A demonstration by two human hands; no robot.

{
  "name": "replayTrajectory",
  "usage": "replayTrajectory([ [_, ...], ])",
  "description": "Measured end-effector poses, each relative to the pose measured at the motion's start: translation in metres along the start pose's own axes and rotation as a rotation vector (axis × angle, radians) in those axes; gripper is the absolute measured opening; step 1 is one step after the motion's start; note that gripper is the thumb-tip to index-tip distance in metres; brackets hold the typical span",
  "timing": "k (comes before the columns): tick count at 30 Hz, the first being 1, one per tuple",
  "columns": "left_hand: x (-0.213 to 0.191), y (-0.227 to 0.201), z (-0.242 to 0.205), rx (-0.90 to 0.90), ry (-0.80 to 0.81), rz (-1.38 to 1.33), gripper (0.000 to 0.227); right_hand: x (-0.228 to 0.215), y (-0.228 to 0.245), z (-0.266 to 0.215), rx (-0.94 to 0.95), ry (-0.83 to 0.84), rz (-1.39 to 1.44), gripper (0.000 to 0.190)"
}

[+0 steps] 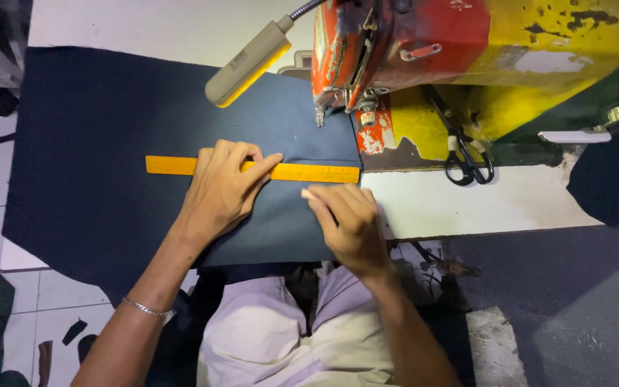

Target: Marking dark blue fabric with a yellow ruler and then cutting it with scissors on a sewing workstation.

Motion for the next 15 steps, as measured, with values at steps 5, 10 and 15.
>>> replayTrajectory([
  [5,0.0,0.003,0.001,-0.018,-0.001,-0.037,0.027,0.025,-0.02,0.009,-0.014,0.051,-0.029,0.01],
  [10,0.002,0.003,0.0,-0.036,0.025,-0.038,0.028,0.03,-0.019,0.007,-0.017,0.079,-0.076,0.005],
  [15,0.002,0.002,0.001,-0.02,0.033,-0.021,0.027,0.041,-0.025,0.006,-0.009,0.135,-0.121,0.007],
])
Point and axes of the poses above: each hand's wrist, its own z-axis towards the middle knuckle, its own x-axis out of the palm, y = z × x, the point moved 9 cm from there along z, towards the middle knuckle, and after that the axes turned 2 degrees about y, right-handed, at the moved point
